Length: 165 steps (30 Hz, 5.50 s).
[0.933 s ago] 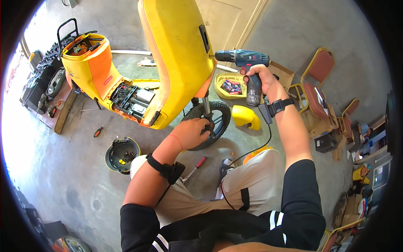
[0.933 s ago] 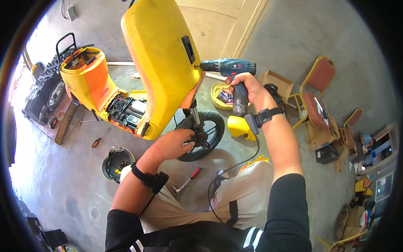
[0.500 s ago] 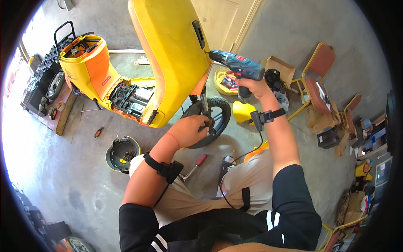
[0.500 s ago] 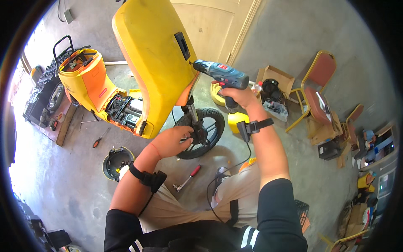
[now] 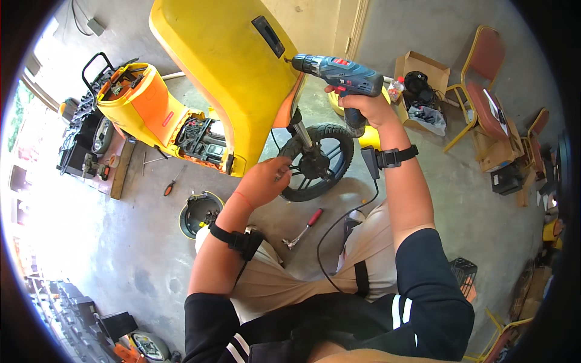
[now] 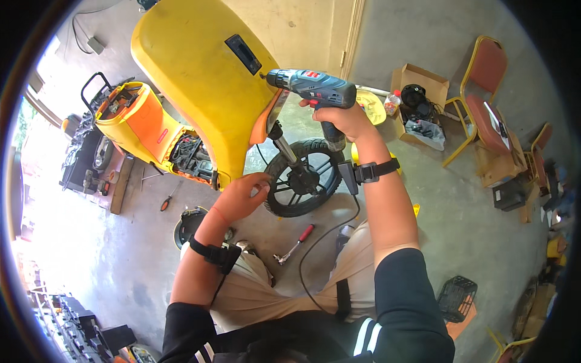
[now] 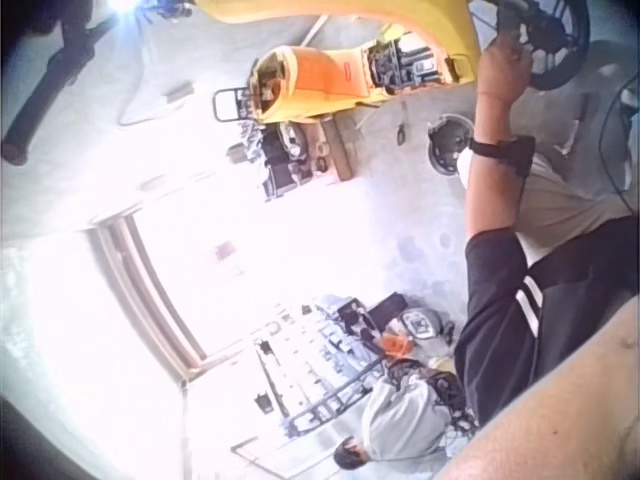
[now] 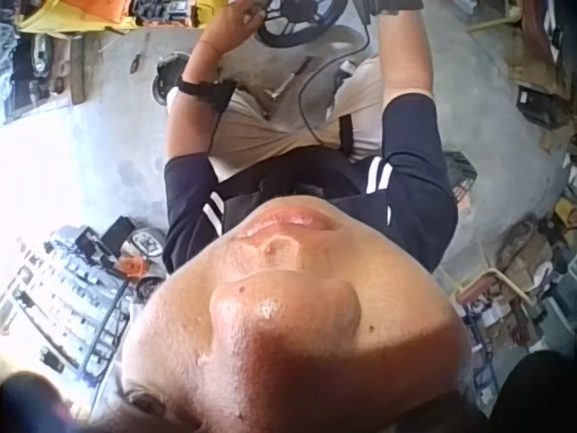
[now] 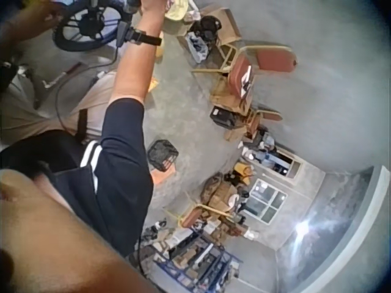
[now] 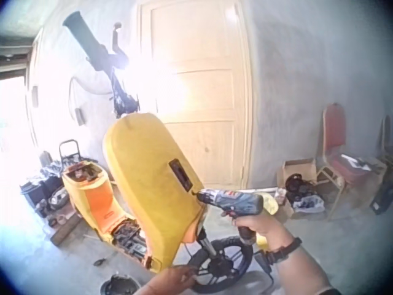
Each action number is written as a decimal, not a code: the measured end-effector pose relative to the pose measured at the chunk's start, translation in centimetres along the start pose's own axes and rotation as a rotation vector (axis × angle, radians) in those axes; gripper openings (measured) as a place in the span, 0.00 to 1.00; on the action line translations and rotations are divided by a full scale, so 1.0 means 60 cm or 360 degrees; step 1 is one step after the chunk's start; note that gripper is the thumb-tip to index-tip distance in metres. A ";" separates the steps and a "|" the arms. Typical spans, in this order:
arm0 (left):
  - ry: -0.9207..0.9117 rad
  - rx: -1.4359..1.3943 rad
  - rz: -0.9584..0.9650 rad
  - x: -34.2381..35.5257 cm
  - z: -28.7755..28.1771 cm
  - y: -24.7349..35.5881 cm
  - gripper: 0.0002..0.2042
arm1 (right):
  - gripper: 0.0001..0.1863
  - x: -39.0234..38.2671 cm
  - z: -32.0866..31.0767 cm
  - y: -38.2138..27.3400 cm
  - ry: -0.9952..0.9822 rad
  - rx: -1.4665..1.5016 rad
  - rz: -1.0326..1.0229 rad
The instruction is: Repairing a yellow electric scooter using hand tools and a power drill to tighten the wheel and secure body panels.
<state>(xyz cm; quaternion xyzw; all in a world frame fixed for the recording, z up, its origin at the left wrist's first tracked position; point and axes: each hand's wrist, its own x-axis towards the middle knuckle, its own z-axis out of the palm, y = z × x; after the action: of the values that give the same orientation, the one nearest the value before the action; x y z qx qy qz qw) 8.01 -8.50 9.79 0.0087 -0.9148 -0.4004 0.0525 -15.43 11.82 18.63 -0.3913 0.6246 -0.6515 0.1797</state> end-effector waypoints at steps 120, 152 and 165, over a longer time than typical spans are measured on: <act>0.1052 0.1224 0.0244 -0.034 -0.001 0.055 0.12 | 0.09 -0.204 0.235 0.021 -0.0322 0.0999 0.0874; 0.0314 0.0858 0.0257 -0.059 0.005 0.041 0.16 | 0.20 -0.182 0.146 0.087 -0.0748 -0.0548 -0.0352; 0.0770 0.0671 0.0555 -0.044 -0.013 0.068 0.23 | 0.30 -0.161 0.124 0.024 -0.0801 -0.0578 -0.0294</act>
<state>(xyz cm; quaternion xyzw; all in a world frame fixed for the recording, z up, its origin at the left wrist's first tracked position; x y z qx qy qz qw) 10.82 -6.15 13.07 -0.0422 -0.9260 -0.1745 0.3320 -4.24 13.57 13.84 -0.6207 0.6286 -0.4257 0.1959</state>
